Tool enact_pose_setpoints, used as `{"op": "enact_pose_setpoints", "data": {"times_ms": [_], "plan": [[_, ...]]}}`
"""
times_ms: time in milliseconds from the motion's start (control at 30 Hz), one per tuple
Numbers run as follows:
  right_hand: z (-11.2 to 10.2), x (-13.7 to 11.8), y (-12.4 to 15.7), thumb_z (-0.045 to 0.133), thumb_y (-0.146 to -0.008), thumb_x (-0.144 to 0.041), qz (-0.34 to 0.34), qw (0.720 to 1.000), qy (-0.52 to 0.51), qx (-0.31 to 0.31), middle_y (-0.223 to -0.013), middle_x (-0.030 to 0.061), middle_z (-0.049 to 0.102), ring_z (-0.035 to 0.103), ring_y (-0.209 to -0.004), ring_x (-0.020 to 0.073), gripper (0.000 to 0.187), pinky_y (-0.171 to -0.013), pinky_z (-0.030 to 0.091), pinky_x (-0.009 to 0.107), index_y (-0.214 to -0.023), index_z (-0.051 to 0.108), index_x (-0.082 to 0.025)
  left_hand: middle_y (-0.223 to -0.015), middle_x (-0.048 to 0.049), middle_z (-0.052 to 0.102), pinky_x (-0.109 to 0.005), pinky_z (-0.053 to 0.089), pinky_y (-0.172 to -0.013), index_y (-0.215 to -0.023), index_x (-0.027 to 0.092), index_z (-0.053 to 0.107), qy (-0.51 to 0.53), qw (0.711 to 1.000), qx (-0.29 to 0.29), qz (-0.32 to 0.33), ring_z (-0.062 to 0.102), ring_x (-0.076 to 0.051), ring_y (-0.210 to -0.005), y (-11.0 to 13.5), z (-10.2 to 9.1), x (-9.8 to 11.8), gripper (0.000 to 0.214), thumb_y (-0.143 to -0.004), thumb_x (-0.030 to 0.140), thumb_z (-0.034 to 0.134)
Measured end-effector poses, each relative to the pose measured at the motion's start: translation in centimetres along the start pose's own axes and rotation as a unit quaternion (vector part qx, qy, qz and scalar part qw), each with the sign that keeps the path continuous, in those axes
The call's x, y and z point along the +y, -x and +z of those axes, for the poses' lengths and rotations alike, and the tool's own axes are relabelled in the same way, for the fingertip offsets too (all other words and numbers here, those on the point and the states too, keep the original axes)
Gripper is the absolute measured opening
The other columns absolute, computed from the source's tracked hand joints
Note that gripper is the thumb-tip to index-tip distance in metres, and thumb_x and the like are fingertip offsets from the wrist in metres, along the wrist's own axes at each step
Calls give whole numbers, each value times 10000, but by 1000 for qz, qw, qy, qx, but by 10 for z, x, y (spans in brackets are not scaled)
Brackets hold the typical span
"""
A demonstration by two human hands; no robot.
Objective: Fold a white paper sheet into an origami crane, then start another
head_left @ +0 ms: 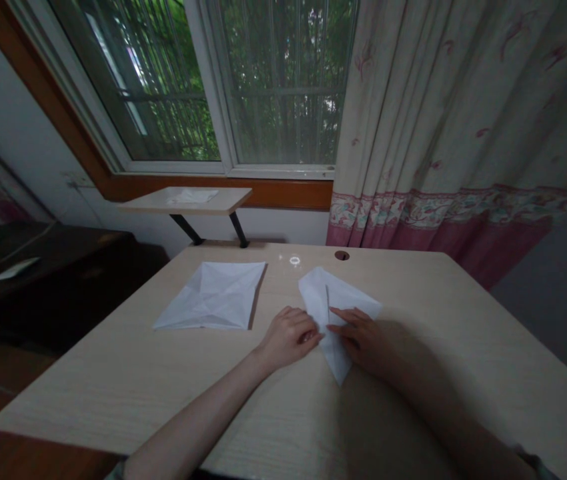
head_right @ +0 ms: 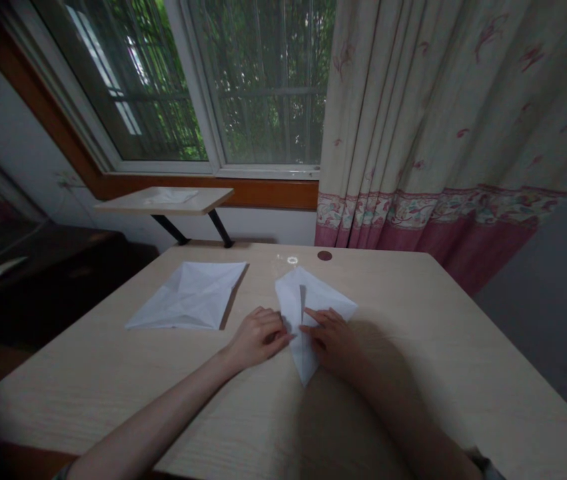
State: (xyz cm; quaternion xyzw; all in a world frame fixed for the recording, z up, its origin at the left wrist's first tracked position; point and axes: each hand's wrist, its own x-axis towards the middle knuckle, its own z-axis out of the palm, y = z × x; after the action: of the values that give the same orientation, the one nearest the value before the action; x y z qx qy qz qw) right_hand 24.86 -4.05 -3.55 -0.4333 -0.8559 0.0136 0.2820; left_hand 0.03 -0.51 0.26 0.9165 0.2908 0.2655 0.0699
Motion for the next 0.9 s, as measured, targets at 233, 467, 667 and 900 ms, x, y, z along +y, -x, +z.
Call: {"op": "enact_pose_setpoints", "data": {"times_ms": [233, 467, 667, 900], "plan": [[4, 9, 5, 457, -889, -71, -2, 996, -60, 73, -1412, 98, 630, 609, -1283, 246, 447, -1102, 497, 481, -1200, 718, -257, -854, -51, 705, -352, 429, -764, -928, 199, 656, 11, 998, 58, 0, 597, -208, -824, 0, -2, 4, 207, -1016, 281, 486], [11, 14, 6, 449, -913, -110, 40, 995, -62, 67, -1388, 71, 649, 611, -1275, 224, 447, -1097, 506, 455, -1245, 696, -280, -1001, -82, 700, -366, 463, -829, -1077, 196, 656, 20, 992, 122, -5, 597, -227, -936, 1, -5, 5, 186, -1002, 241, 492], [10, 13, 2, 437, -942, -119, 35, 997, -40, 54, -1371, 72, 655, 603, -1281, 218, 503, -1114, 498, 447, -1394, 590, -277, -1083, -82, 702, -402, 443, -897, -1058, 213, 673, -16, 987, 159, -1, 593, -239, -999, 3, -7, 7, 181, -976, 221, 512], [17, 19, 2, 469, -922, -112, 52, 997, -20, 47, -1351, 96, 666, 609, -1264, 248, 462, -1091, 515, 488, -1332, 641, -240, -1123, -51, 724, -449, 363, -1010, -942, 215, 705, -43, 992, 122, -12, 604, -230, -1047, 0, -6, 6, 162, -980, 242, 550]]}}
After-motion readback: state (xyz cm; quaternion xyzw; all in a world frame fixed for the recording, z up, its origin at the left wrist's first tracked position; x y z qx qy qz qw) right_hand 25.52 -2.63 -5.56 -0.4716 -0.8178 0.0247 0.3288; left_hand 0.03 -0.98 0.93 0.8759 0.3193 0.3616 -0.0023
